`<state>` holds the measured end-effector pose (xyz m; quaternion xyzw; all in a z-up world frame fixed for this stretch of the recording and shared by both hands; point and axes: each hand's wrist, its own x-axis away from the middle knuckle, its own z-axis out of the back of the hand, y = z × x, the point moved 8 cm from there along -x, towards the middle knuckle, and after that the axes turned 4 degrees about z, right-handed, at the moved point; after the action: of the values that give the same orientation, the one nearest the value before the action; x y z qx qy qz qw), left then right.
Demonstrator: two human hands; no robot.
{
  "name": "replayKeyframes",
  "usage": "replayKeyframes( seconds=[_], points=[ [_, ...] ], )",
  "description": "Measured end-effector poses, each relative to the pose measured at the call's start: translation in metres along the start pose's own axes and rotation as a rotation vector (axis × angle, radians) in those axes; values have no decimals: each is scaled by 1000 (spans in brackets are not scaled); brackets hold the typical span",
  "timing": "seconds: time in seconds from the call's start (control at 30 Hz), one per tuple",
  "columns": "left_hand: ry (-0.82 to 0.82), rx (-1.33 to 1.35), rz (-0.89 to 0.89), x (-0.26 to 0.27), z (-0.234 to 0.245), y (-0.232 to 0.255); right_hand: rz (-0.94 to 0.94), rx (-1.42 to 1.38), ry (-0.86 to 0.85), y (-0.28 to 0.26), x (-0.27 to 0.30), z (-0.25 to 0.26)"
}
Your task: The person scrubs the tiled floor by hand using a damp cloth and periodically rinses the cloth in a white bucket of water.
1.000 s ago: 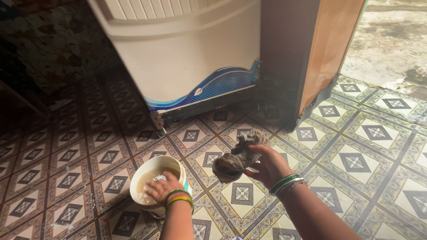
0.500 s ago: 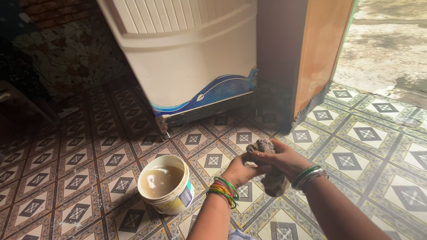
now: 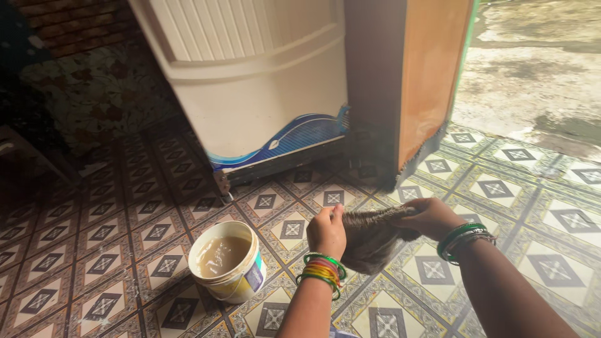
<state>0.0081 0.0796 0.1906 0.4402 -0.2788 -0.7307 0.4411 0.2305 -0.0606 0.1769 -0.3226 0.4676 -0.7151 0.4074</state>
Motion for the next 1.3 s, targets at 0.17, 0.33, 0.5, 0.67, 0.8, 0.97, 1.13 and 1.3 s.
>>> replayKeyframes(
  seconds=[0.17, 0.33, 0.5, 0.67, 0.8, 0.97, 1.13, 1.3],
  points=[
    [-347, 156, -233, 13, -3, 71, -91, -166, 309, 28, 13, 51],
    [-509, -468, -147, 19, -50, 56, -49, 7, 489, 26, 23, 68],
    [-434, -227, 77, 12, -48, 52, 65, -38, 627, 37, 15, 74],
    [-338, 91, -318, 9, -42, 72, 118, -76, 576, 62, 11, 100],
    [-813, 56, -203, 43, -83, 4, -35, 519, 114, 111, 16, 74],
    [-1215, -522, 19, 139, -144, -135, -270, 1083, -561, 180, 70, -39],
    [-1132, -630, 432, 219, -193, -196, -192, 899, -667, 233, 83, -144],
    [-1324, -831, 327, 233, -193, -223, -349, 963, -713, 306, 68, -184]
  ],
)
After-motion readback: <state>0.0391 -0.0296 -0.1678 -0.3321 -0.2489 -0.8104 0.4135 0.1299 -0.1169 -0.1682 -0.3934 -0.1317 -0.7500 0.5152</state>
